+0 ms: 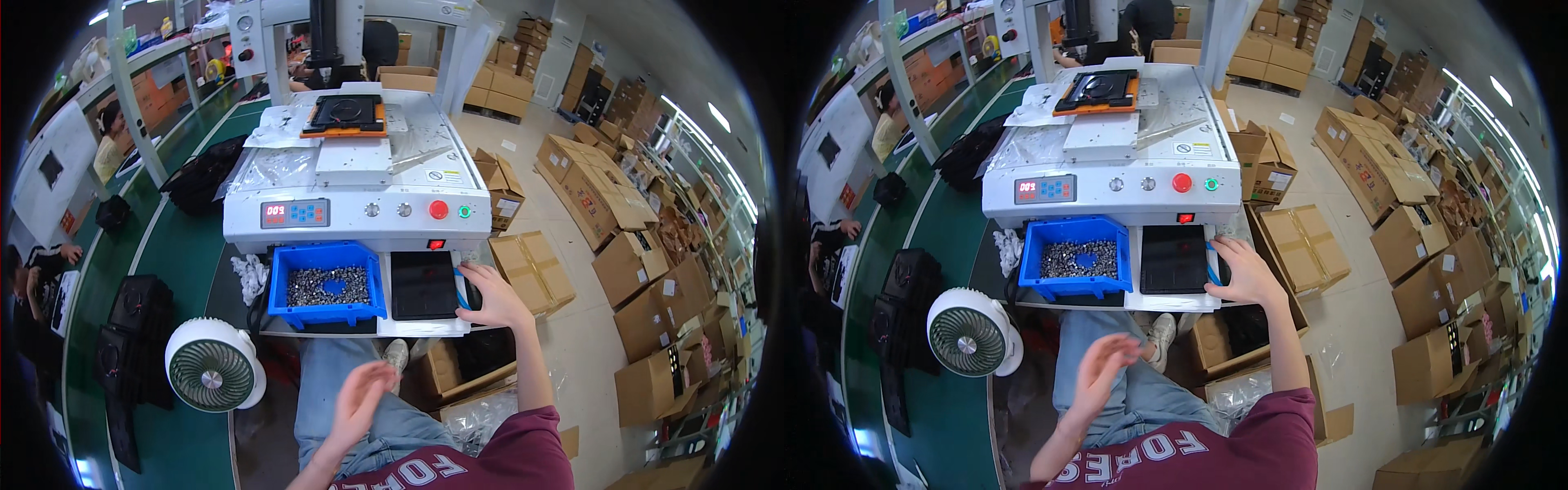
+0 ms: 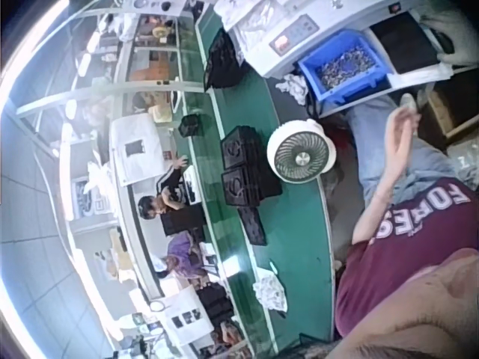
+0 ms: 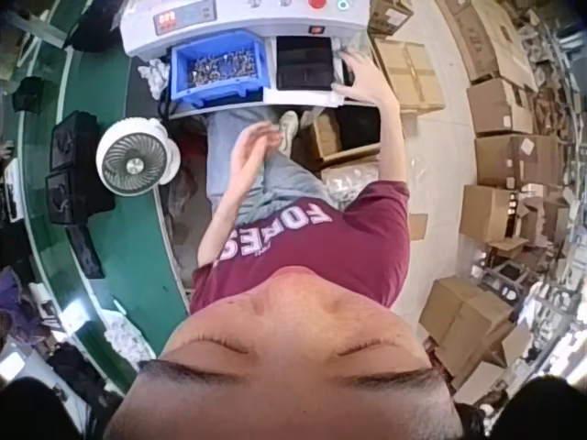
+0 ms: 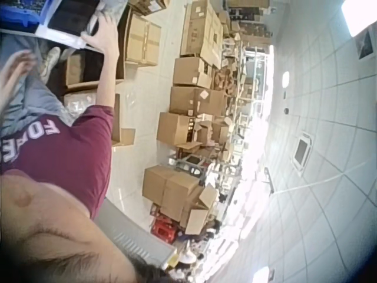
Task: The person trims the edges of plastic casings using pliers, loads the parts onto an automated machine and presses a button to operate it, and fastens wires to the assembled casings before stacking them on the workbench.
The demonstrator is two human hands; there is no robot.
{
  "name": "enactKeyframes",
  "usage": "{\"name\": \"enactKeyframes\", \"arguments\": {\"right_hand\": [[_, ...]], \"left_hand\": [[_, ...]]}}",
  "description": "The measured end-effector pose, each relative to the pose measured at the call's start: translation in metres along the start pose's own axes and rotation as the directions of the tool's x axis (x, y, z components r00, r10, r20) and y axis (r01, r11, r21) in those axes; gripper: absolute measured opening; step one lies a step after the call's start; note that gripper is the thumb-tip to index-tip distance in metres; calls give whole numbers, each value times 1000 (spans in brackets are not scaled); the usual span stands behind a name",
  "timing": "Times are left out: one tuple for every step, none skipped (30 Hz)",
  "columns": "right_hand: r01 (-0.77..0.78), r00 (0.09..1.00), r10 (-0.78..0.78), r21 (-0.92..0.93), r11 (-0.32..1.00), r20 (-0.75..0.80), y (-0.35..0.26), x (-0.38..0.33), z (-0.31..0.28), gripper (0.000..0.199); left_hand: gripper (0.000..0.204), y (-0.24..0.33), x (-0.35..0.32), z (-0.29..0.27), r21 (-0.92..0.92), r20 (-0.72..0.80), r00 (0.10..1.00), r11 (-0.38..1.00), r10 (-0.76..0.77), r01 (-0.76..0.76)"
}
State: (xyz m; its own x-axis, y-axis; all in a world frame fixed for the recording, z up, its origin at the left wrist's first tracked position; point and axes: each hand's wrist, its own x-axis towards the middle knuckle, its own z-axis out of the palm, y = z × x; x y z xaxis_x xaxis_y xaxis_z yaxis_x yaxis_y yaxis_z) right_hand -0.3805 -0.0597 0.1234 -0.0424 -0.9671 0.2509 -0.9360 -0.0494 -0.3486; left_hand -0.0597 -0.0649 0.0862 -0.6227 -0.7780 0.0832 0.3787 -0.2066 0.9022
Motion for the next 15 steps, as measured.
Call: {"name": "enactKeyframes", "arguments": {"right_hand": [[9,1000,-9,0,1000,22,-3,4,3,75],[22,999,-22,-2,1000,44,-5,9,5,76],[63,997,-62,-29,998,44,-1,9,7,78],[89,994,-86,-36,995,64,3,10,11,80],[116,991,-115,-24,993,62,7,10,13,82],[27,989,-35,54,998,146,3,11,12,88],[-4,989,-6,71,997,149,-1,10,11,89],[12,993,-16,30,999,116,-1,5,9,91],[17,995,-18,8,1000,99,2,2,8,89],[-1,999,0,23,1000,54,-2,0,9,84],[27,1000,-27,30,999,-10,-2,-2,10,78],[27,999,-25,48,998,-32,-2,0,15,75],[41,999,-39,52,998,-34,-4,4,20,73],[37,998,-35,48,998,-46,-3,3,21,72],[41,998,-39,52,998,-44,-2,1,20,69]], "left_hand": [[32,-2,14,12,-153,77,997,988,-20,31],[34,-9,26,23,-320,65,994,941,-93,109],[35,-17,40,33,-480,59,986,862,-156,166],[38,-26,56,39,-573,-13,955,786,-295,234],[37,-44,70,41,-559,-25,942,785,-335,265],[32,-55,78,42,-607,-14,952,759,-307,235],[22,-42,82,56,-644,-92,930,734,-355,216],[18,-62,93,57,-671,-82,939,715,-335,197],[15,-69,99,63,-724,-97,948,675,-305,143],[16,-67,107,68,-719,-152,910,675,-386,167],[17,-65,110,73,-761,-209,867,632,-452,147],[18,-61,111,74,-779,-229,861,616,-455,119],[20,-67,116,67,-782,-194,869,607,-455,144],[23,-61,119,71,-790,-190,846,589,-497,168],[25,-53,121,76,-814,-167,836,552,-523,183]]}}
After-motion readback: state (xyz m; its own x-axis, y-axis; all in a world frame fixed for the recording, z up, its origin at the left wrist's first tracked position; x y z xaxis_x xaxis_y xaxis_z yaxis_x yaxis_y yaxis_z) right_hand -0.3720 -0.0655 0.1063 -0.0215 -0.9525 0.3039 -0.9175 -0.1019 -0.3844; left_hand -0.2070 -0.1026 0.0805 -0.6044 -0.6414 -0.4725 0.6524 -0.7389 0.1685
